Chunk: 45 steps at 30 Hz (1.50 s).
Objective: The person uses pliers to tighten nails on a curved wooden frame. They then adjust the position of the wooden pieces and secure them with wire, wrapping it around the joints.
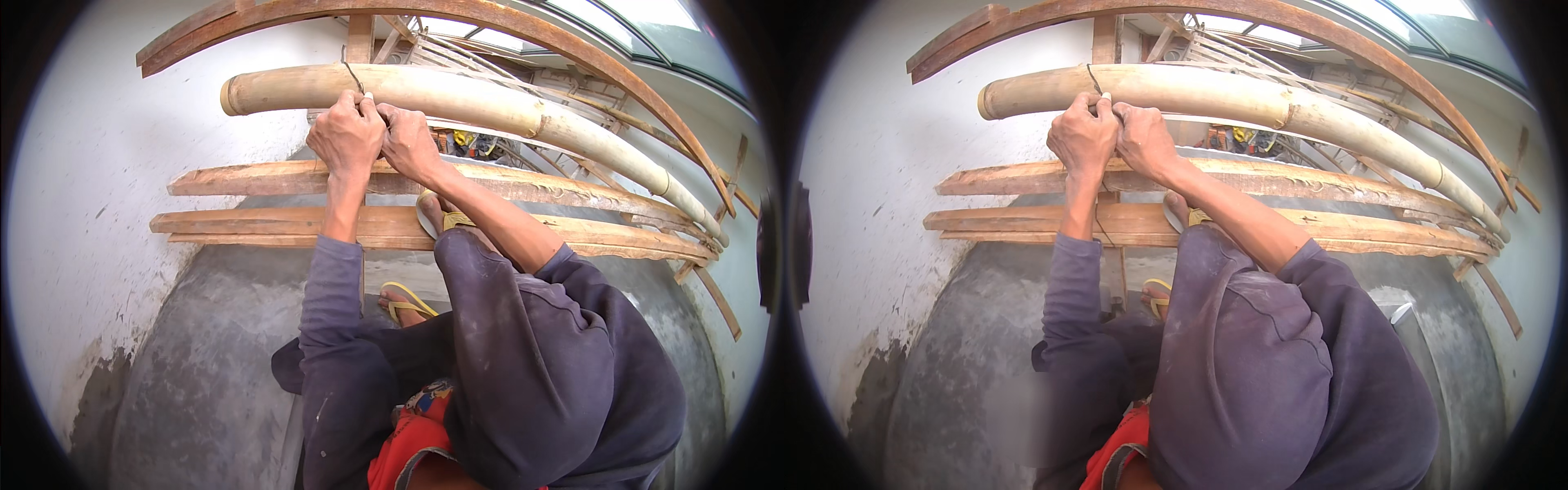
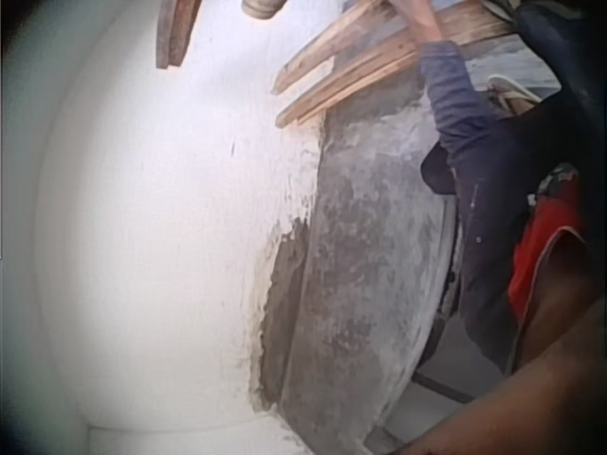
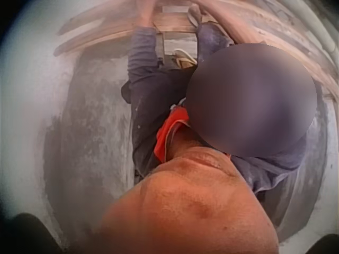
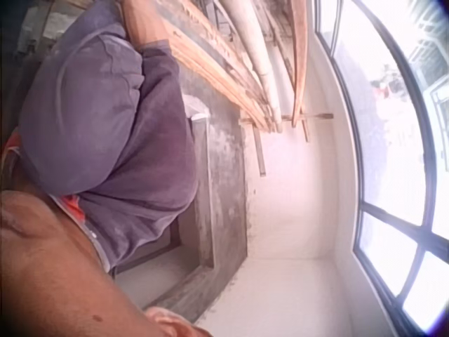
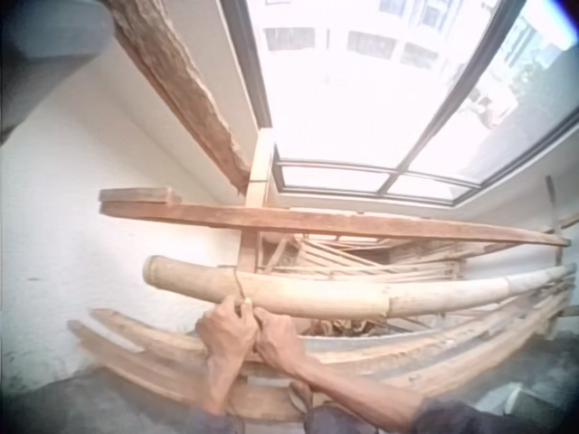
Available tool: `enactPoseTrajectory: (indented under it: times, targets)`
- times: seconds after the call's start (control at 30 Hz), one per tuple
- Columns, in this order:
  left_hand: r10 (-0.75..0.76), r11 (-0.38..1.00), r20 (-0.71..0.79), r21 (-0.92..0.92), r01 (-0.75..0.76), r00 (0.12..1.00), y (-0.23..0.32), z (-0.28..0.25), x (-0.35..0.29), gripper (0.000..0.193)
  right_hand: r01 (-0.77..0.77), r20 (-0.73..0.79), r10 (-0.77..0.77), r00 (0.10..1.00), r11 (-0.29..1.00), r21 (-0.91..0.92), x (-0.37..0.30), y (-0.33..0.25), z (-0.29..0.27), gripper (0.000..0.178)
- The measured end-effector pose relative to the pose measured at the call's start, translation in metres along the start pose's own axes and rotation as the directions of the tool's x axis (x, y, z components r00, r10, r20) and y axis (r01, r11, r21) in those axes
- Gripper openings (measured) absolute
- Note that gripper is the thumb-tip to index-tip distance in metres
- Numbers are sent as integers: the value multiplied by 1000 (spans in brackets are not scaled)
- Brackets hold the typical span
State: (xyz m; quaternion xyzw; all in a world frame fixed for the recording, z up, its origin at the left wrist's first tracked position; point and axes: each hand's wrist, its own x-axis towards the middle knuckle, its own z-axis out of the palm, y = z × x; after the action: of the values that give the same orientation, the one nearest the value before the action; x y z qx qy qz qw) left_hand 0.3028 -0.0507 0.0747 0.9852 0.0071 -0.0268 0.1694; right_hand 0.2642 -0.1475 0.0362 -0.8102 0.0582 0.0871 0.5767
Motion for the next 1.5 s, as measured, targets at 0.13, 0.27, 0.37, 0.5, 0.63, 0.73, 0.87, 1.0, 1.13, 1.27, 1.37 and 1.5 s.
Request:
enactPoseTrajectory:
  times: [0.13, 0.27, 0.37, 0.5, 0.63, 0.73, 0.87, 1.0, 1.13, 1.27, 1.37, 1.5]
  targets:
    - [54, 993, 69, 104, -61, 996, -6, -4, 16, 19, -67, 31, 65, 997, 996, 56, 2, 0, 2, 12]
    - [143, 989, 37, 20, -144, 989, -11, -6, 26, 18, -22, 14, 24, 1000, 992, -123, 2, 1, 3, 12]
    - [193, 975, 15, -112, -190, 981, -18, -9, 36, 17, 19, 5, -19, 1000, 969, -247, 3, 0, 4, 12]
    - [408, 896, 151, -257, -363, 900, -34, -33, 53, 20, 64, 23, -60, 998, 948, -310, 3, 7, 4, 17]
    - [522, 841, 198, -283, -461, 830, -33, -32, 40, 19, 90, 45, -80, 996, 945, -315, 3, 6, 1, 14]
    - [662, 742, 100, -228, -631, 743, -9, -31, 34, 18, 107, 60, -93, 994, 946, -306, 7, 7, 0, 13]
    - [627, 745, 432, -90, -661, 648, -25, -24, 57, 14, 75, 79, -53, 995, 947, -313, 4, 8, 2, 15]
    - [615, 723, 492, -41, -690, 616, -26, -27, 60, 19, 70, 69, -49, 996, 941, -331, 5, 8, 1, 15]
    - [681, 675, 441, -68, -735, 584, -34, -19, 69, 21, 105, 78, -84, 993, 939, -328, 4, 8, 1, 13]
    - [663, 700, 456, -95, -708, 594, -40, -20, 70, 20, 133, 152, -72, 986, 889, -439, 8, 4, -4, 15]
    - [598, 784, 416, -126, -608, 685, -46, -23, 57, 19, 162, 244, -29, 969, 821, -547, 17, -9, -17, 19]
    - [502, 856, 191, -249, -453, 844, -53, -13, 19, 16, 260, 458, 41, 888, 776, -575, 40, -29, -40, 23]
